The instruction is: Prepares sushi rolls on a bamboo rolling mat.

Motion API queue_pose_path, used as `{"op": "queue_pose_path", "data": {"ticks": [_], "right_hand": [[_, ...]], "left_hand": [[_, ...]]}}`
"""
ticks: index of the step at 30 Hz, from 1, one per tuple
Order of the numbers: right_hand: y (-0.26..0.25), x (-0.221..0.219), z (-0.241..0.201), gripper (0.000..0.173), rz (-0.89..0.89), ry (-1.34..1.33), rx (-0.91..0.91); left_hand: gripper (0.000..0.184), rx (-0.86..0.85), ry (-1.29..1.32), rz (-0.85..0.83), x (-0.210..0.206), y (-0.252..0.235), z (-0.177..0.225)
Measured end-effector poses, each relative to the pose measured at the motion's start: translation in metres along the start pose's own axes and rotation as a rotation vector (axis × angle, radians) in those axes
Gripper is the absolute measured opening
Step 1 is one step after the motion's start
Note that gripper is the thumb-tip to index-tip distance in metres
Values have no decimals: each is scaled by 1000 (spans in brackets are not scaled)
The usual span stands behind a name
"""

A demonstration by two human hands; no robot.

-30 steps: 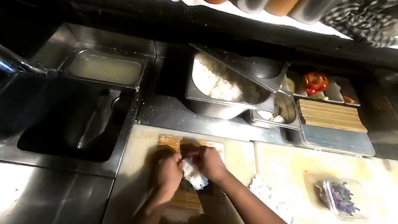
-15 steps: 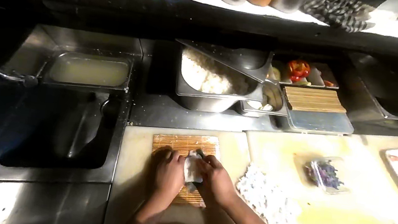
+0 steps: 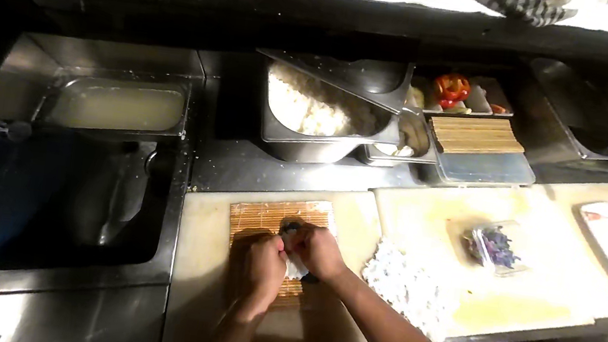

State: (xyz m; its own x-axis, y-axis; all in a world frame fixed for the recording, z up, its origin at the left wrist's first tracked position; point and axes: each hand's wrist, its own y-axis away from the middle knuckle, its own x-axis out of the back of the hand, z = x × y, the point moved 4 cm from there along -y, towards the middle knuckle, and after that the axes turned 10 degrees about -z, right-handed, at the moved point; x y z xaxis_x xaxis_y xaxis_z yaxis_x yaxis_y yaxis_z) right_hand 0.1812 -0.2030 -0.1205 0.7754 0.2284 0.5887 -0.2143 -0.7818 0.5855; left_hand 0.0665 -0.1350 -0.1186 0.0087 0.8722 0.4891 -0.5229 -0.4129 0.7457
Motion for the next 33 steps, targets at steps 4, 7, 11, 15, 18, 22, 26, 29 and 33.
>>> {"op": "queue_pose_path", "data": {"ticks": [4,7,11,15,18,22,26,29,33], "right_hand": [[9,13,-3,21,-75,-33,-46],[13,26,-3,23,-35,-126,-22],[-9,8,4,20,59,-137,32],[-21,16,-2,20,0,-80,-23],[-12,29,-8,20,-33,-91,-67],[-19,22,-11,18,48,-77,-133],[-24,21,-14,15,49,-27,-126],[13,19,-4,29,89,-62,-170],[40,-9,8,42,8,13,-240]], "left_hand": [[26,48,-60,-86,17,5,7],[34,-93,9,-61,32,-8,1],[25,-148,-33,-50,29,-27,6],[21,-48,-104,8,29,-23,17],[22,-6,-123,-49,35,-19,24],[24,23,-115,-65,41,-25,27],[18,27,-110,47,36,-27,28],[25,-20,-141,115,33,-16,25],[49,-204,-472,101,14,-8,31]]}}
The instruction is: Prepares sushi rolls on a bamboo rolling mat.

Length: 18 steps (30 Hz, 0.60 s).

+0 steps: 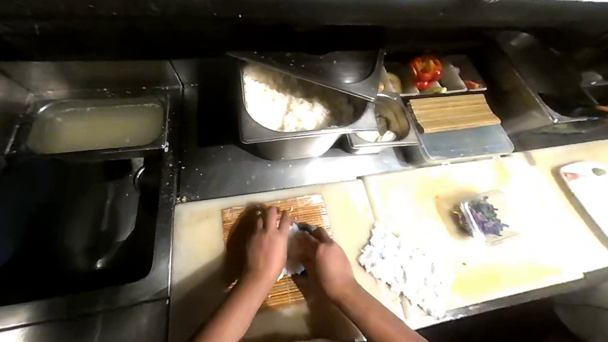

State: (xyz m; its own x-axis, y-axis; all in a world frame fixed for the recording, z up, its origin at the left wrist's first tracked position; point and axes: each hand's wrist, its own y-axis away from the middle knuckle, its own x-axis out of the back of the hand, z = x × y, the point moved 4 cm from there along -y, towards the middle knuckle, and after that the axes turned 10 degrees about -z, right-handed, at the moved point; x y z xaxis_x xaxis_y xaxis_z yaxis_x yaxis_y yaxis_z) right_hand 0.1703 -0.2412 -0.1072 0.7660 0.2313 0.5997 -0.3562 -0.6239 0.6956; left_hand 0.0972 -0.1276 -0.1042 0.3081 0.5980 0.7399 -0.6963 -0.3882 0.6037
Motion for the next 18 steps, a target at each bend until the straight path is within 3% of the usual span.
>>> {"op": "queue_pose_path", "data": {"ticks": [3,7,11,15,18], "right_hand": [[-5,5,11,33,102,61,123],[-4,13,23,33,85,-32,249],[-7,27,16,30,125,-215,153],[-28,25,22,19,128,-264,143],[-35,27,22,15,127,-274,128]], "left_hand": [[42,-75,-75,-53,-6,6,-1],[41,-2,140,-132,-15,20,-3],[33,-2,234,-141,-2,12,7],[39,-42,264,-263,6,-11,8],[27,-33,248,-228,4,-20,7]]}}
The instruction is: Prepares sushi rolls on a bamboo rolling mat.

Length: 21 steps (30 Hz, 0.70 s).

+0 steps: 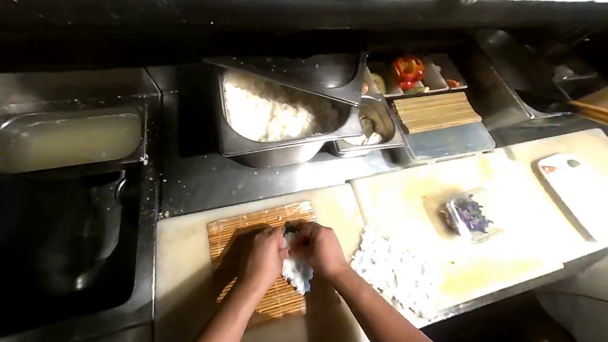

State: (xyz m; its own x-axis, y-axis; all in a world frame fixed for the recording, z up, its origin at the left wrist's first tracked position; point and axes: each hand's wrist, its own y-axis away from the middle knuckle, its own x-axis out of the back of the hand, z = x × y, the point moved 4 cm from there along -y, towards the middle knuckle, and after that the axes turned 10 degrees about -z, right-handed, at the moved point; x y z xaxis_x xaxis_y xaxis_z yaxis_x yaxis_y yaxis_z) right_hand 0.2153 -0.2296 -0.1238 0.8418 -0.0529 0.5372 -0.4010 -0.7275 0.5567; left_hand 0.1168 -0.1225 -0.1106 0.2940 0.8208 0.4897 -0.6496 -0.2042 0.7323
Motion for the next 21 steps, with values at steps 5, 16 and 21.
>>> {"op": "queue_pose_path", "data": {"ticks": [5,16,21], "right_hand": [[-1,2,-6,17,0,-4,-80],[-19,-2,-9,16,121,21,76],[-6,18,-13,22,-1,-107,-91]], "left_hand": [[23,32,-33,-12,8,-7,6],[21,13,-76,64,25,-18,13],[24,53,-89,43,28,-12,18]]}}
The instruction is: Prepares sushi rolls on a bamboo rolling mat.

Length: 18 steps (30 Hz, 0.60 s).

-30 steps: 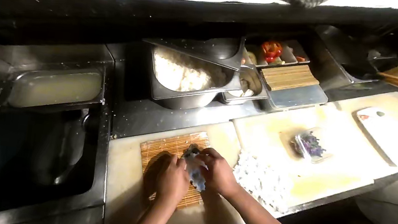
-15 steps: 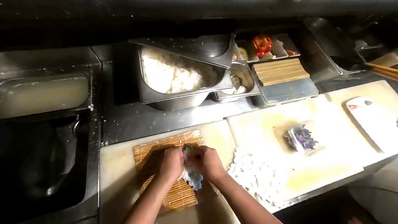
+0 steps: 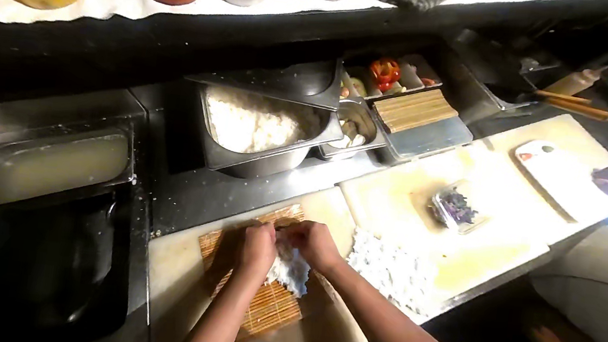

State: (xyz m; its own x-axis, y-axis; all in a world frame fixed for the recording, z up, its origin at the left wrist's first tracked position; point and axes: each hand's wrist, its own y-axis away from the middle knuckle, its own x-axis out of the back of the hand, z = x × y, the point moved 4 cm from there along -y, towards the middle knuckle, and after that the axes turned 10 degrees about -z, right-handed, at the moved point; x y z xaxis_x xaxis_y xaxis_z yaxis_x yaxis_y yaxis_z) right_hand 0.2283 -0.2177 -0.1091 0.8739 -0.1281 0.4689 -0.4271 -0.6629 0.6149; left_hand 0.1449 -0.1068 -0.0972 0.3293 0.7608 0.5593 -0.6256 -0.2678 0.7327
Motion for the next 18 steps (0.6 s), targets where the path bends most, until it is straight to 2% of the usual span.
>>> {"op": "queue_pose_path", "data": {"ticks": [5,10,13,15,16,18], "right_hand": [[-13,-10,1,15,125,53,80],[-12,-11,-8,16,98,173,50],[27,-14,8,32,114,146,-32],[47,-31,20,53,13,189,-141],[52,-40,22,58,-22,223,-152],[51,-43,25,48,39,306,-76]], "left_hand": [[23,-96,40,82,-1,-11,4],[22,-26,-47,77,0,-7,16],[29,-15,-69,160,-7,4,8],[42,-38,-149,210,-18,8,0],[49,-55,-205,210,-24,10,-3],[47,-65,-271,183,-26,17,-6]]}}
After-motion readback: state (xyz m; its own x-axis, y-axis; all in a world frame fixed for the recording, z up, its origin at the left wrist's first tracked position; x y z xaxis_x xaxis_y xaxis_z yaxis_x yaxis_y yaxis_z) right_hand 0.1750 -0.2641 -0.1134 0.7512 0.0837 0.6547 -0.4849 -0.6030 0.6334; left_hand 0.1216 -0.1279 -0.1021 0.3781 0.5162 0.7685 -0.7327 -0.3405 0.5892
